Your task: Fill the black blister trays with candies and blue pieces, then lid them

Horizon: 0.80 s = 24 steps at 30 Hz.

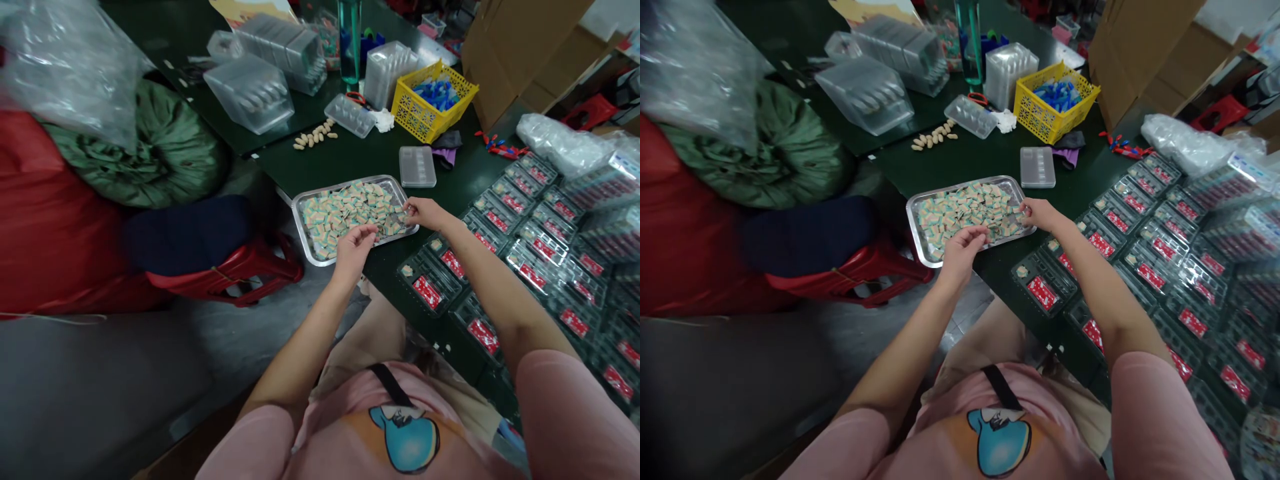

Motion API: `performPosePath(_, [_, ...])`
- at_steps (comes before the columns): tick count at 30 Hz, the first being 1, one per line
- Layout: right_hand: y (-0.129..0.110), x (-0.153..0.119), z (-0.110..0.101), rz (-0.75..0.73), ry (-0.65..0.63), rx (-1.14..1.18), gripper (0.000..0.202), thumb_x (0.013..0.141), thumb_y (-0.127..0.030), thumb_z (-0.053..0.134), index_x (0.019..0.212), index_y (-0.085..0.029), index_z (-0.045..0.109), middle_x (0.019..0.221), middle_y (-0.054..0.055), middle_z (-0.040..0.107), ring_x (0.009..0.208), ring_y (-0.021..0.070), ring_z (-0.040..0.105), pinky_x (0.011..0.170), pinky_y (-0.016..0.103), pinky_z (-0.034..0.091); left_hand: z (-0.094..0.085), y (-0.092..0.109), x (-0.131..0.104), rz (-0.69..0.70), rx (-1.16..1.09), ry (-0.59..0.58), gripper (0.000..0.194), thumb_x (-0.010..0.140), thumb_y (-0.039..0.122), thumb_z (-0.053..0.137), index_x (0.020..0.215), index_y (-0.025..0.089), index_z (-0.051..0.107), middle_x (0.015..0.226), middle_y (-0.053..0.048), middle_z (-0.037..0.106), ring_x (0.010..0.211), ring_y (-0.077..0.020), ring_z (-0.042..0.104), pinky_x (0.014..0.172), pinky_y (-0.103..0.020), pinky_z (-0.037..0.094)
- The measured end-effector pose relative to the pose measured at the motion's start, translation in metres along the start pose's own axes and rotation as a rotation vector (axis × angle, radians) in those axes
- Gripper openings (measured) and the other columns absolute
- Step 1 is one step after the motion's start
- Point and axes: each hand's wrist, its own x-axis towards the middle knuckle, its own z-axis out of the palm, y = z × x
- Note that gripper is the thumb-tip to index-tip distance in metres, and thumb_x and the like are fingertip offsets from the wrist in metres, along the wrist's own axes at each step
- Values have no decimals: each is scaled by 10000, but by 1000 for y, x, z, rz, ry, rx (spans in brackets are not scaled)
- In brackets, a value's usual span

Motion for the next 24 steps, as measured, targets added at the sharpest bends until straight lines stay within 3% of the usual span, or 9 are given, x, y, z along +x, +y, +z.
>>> performPosePath(9, [-1, 18, 0, -41, -82, -187, 297, 738, -103, 673, 1030, -138, 720, 832, 30, 668, 732, 152, 569, 700, 244, 401, -3, 0, -2, -5, 7, 1, 193, 739, 271, 685, 902, 168, 706, 887, -38, 703, 760, -135, 649, 761, -277, 491])
performPosePath(14, [-1, 14, 1, -139, 5, -259, 223, 681, -102, 723, 901, -137, 705, 937, 73, 661, 801, 180, 569, 703, 251, 386, -2, 1, -2, -3, 1, 7, 184, 736, 264, 681, 894, 172, 706, 876, -34, 703, 757, -136, 648, 764, -282, 494])
performPosePath(18, [1, 6, 4, -223, 38, -223, 117, 705, -94, 680, 809, -147, 685, 843, 44, 660, 759, 170, 561, 690, 253, 359, 1, 1, -3, 16, 34, -2, 169, 744, 264, 668, 881, 173, 704, 841, -30, 704, 746, -140, 641, 771, -290, 500])
performPosePath(24, [9, 2, 13, -202, 96, -81, 256, 699, -89, 677, 948, -140, 705, 812, 26, 661, 700, 153, 549, 670, 244, 373, 3, -2, -3, 25, 56, -24, 167, 749, 255, 665, 887, 172, 708, 825, -24, 702, 724, -131, 632, 774, -285, 494])
